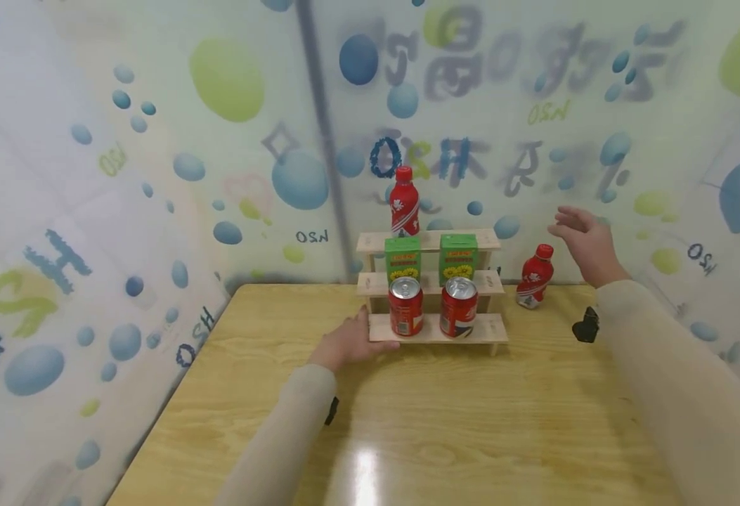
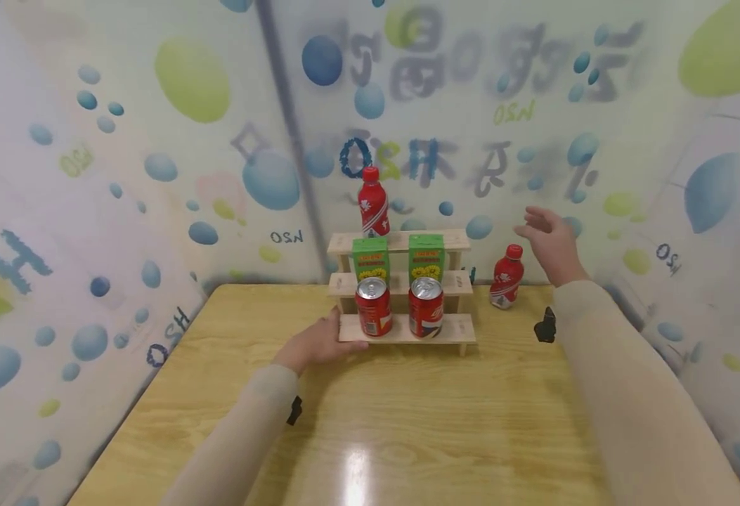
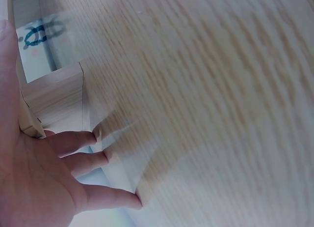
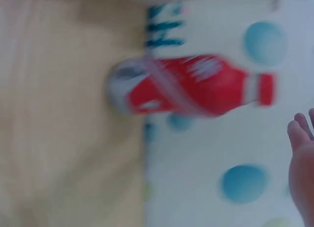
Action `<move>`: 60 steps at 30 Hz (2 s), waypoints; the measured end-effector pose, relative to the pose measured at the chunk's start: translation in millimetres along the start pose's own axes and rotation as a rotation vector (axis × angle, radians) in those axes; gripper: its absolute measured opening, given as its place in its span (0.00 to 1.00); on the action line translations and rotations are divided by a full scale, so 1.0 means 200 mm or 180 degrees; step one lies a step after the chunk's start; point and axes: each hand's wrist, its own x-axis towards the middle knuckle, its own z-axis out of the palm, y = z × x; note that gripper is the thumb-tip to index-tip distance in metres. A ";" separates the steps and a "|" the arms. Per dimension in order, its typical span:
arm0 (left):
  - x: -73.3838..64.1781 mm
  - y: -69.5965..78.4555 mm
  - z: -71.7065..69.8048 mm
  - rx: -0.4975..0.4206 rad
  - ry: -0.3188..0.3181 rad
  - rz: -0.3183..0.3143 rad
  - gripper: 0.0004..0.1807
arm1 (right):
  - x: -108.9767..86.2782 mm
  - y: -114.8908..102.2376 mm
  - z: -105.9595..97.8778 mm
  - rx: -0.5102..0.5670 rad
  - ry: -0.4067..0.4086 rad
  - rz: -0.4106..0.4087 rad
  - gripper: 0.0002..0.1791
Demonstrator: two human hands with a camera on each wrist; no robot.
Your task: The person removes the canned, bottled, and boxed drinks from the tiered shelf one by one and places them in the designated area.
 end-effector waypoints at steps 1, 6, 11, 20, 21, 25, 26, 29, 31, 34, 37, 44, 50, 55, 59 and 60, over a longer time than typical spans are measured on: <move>0.00 0.00 0.00 0.0006 -0.0005 0.0003 0.75 | 0.01 -0.05 0.00 0.0009 0.0030 -0.0061 0.42; 0.01 -0.01 0.01 0.0003 0.0007 0.0075 0.74 | 0.04 -0.30 0.06 0.0597 -0.0082 -0.0158 0.39; 0.02 0.01 0.03 -0.0018 0.0010 0.0181 0.73 | 0.08 -0.49 0.18 0.0981 -0.0356 -0.0143 0.42; 0.01 0.04 0.03 0.0033 0.0029 0.0055 0.74 | 0.17 -0.75 0.45 0.0848 -0.0848 -0.0123 0.46; 0.01 0.03 0.03 0.0037 0.0016 0.0053 0.74 | 0.18 -0.77 0.49 0.0854 -0.0892 -0.0120 0.46; 0.00 0.01 0.02 0.0012 0.0012 0.0028 0.74 | 0.20 -0.81 0.64 0.0783 -0.1036 -0.0106 0.46; 0.00 0.00 0.02 0.0007 0.0022 0.0021 0.74 | 0.21 -0.81 0.68 0.0755 -0.1057 -0.0082 0.47; 0.00 -0.01 0.02 0.0007 0.0021 -0.0001 0.73 | 0.22 -0.81 0.76 0.0680 -0.1073 0.0034 0.47; 0.00 -0.01 0.02 0.0027 0.0022 0.0005 0.74 | 0.22 -0.79 0.80 0.0668 -0.1051 0.0098 0.47; 0.01 0.00 0.01 0.0030 0.0043 0.0010 0.74 | 0.23 -0.77 0.83 0.0643 -0.0964 0.0129 0.47; 0.01 0.01 0.00 0.0025 0.0050 -0.0004 0.74 | 0.24 -0.75 0.86 0.0571 -0.0880 0.0118 0.46; 0.00 -0.01 -0.01 -0.0005 0.0019 -0.0073 0.75 | 0.23 -0.75 0.93 0.0857 -0.0860 0.0020 0.39; 0.00 -0.01 -0.02 -0.0065 0.0034 -0.0065 0.75 | 0.24 -0.80 0.98 0.0888 -0.0895 0.0008 0.40; 0.01 -0.01 0.00 -0.0043 0.0021 -0.0070 0.76 | 0.24 -0.79 1.00 0.0870 -0.0742 0.0130 0.42; 0.00 -0.02 0.01 -0.0039 0.0006 -0.0112 0.76 | 0.24 -0.79 1.01 0.0845 -0.0636 0.0213 0.42; -0.01 -0.02 0.01 -0.0058 0.0003 -0.0114 0.76 | 0.24 -0.79 1.02 0.0824 -0.0619 0.0231 0.42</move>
